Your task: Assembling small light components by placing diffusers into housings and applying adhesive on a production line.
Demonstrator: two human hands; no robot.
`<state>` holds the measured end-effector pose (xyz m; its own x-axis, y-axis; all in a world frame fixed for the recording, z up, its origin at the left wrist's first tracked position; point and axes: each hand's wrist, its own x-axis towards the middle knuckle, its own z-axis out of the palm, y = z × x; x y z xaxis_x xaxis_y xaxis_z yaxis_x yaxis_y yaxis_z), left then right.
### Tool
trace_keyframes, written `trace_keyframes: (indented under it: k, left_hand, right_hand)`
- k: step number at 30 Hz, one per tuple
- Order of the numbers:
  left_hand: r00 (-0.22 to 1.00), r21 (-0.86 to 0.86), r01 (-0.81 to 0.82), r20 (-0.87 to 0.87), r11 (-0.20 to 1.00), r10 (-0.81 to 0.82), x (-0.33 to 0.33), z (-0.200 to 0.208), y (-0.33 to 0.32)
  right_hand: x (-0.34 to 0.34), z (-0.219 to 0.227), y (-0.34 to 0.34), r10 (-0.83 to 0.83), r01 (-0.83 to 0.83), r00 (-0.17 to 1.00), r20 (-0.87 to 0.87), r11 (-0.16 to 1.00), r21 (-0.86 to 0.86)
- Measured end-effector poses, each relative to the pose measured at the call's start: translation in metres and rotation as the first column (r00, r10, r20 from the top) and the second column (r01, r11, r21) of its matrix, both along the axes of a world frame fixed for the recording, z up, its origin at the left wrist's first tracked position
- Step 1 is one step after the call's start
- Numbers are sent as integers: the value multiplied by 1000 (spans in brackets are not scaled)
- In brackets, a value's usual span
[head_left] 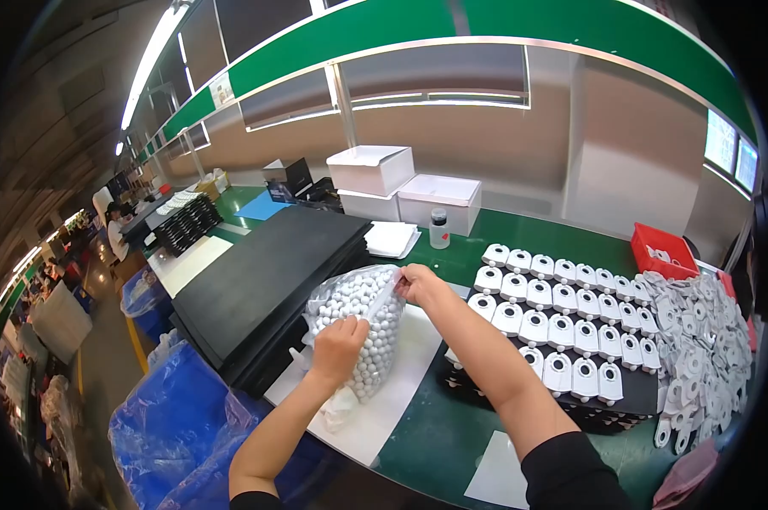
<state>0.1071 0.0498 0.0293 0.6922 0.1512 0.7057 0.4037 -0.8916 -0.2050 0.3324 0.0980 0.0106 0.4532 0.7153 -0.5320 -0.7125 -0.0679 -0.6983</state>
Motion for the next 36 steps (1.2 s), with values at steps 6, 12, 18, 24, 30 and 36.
trace_keyframes:
  k: [6, 12, 18, 24, 30, 36]
  left_hand:
    - [983, 211, 178, -80, 961, -165, -9, -35, 1]
    - [958, 29, 286, 6, 958, -286, -9, -43, -25]
    - [928, -219, 302, 291, 928, -233, 12, 3, -22]
    - [992, -352, 121, 23, 928, -120, 51, 12, 49]
    - [987, -363, 132, -37, 922, -156, 89, -9, 51]
    - [990, -296, -59, -140, 953, 17, 72, -18, 67]
  right_hand:
    - [-17, -9, 3, -172, 185, 912, -372, 983, -1]
    - [29, -24, -43, 247, -102, 721, 648, 962, -253]
    - [1, 41, -152, -20, -109, -118, 993, 994, 7]
    - [-64, 82, -321, -131, -419, -549, 826, 898, -136]
    - [-130, 148, -456, -157, -233, -842, 516, 969, -85]
    - [-147, 160, -510, -144, -149, -986, 89, 987, -51]
